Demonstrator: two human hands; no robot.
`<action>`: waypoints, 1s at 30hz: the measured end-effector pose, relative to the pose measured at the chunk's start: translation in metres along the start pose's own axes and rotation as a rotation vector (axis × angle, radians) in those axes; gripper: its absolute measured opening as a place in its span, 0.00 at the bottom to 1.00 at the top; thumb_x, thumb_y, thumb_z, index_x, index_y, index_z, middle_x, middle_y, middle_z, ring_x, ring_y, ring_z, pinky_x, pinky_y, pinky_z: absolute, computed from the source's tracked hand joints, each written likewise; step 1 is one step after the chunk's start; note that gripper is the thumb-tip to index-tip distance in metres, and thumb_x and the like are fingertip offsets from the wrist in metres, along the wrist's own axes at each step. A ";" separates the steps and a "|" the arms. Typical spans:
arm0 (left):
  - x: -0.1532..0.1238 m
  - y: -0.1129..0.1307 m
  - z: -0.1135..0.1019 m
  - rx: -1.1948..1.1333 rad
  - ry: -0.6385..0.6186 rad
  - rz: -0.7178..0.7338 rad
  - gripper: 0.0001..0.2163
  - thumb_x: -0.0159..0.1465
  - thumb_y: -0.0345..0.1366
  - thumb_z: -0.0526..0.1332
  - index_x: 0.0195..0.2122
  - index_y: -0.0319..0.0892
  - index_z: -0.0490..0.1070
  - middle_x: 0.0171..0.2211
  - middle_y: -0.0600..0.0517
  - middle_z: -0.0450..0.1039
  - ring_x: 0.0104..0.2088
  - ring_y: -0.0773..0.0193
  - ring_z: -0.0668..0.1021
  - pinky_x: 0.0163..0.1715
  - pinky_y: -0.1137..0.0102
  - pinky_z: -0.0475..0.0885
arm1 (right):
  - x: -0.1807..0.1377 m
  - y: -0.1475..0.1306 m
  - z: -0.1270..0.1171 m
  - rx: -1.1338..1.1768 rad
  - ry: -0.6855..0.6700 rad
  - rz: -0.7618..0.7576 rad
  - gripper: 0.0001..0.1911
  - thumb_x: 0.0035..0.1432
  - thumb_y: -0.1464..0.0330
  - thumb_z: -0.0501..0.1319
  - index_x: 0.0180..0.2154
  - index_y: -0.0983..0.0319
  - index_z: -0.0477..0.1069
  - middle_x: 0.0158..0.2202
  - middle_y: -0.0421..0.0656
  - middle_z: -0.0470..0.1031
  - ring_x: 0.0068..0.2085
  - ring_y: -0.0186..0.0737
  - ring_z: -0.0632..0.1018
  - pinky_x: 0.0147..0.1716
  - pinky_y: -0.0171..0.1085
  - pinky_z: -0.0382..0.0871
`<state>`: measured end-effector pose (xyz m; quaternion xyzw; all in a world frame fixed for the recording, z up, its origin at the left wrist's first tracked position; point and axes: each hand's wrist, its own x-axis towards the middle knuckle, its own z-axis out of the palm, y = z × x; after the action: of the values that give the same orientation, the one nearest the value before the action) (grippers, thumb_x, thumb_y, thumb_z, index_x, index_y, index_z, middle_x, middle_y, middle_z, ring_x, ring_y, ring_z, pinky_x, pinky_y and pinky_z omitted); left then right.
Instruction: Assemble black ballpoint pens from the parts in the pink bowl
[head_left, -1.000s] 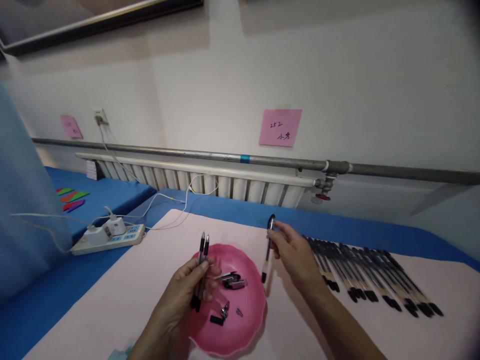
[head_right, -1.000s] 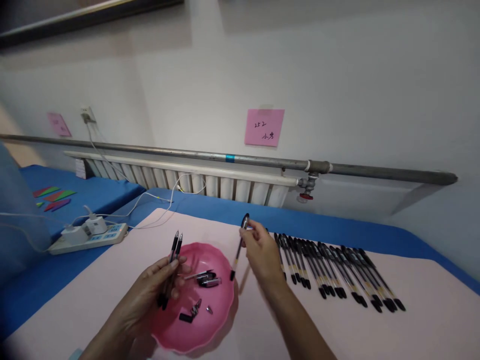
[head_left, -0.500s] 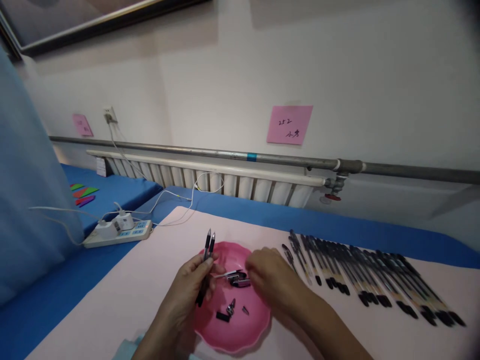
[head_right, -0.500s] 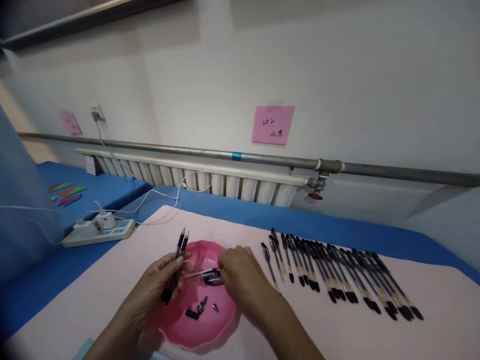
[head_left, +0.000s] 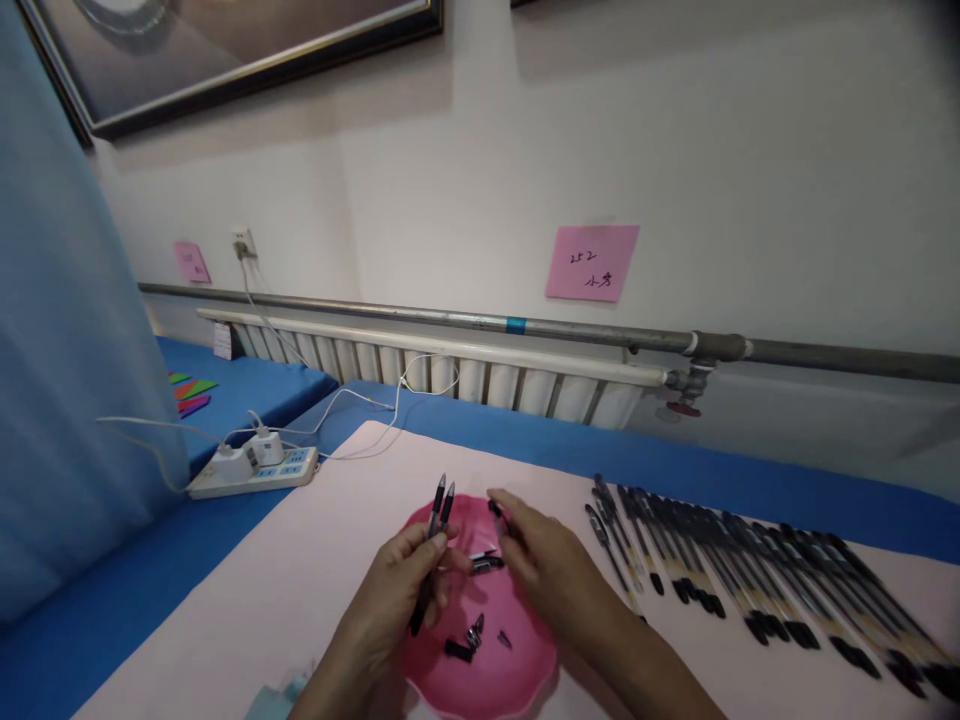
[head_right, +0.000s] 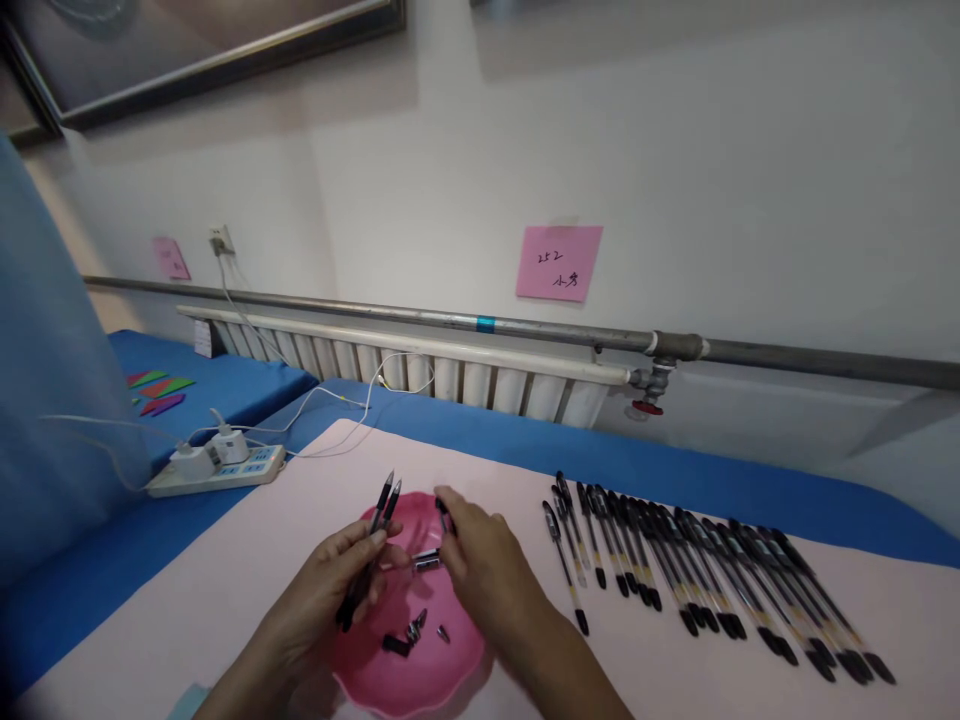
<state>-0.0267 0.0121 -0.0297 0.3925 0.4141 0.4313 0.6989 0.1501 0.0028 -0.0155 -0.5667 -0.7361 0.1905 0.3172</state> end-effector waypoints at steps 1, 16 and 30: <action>-0.001 0.000 0.001 0.007 -0.029 -0.002 0.17 0.53 0.44 0.64 0.38 0.37 0.69 0.26 0.50 0.76 0.12 0.77 0.65 0.10 0.80 0.54 | 0.001 0.001 -0.003 0.105 0.071 0.045 0.21 0.57 0.71 0.51 0.52 0.56 0.64 0.42 0.43 0.75 0.41 0.42 0.74 0.40 0.39 0.63; -0.008 -0.011 0.017 0.055 -0.190 -0.085 0.15 0.53 0.44 0.63 0.35 0.38 0.68 0.30 0.47 0.77 0.12 0.77 0.67 0.10 0.79 0.45 | 0.006 -0.008 0.008 0.991 0.384 0.290 0.23 0.48 0.67 0.64 0.47 0.59 0.63 0.25 0.34 0.70 0.29 0.33 0.71 0.34 0.35 0.63; -0.002 -0.011 0.018 0.047 0.060 -0.095 0.23 0.48 0.54 0.64 0.32 0.38 0.68 0.21 0.52 0.73 0.09 0.76 0.63 0.08 0.80 0.47 | -0.001 -0.023 0.016 0.996 0.190 0.350 0.11 0.50 0.65 0.61 0.37 0.60 0.68 0.23 0.34 0.68 0.25 0.33 0.70 0.27 0.33 0.64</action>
<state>-0.0079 0.0035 -0.0329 0.3755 0.4630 0.3995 0.6965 0.1227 -0.0037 -0.0127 -0.4767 -0.4193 0.5146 0.5763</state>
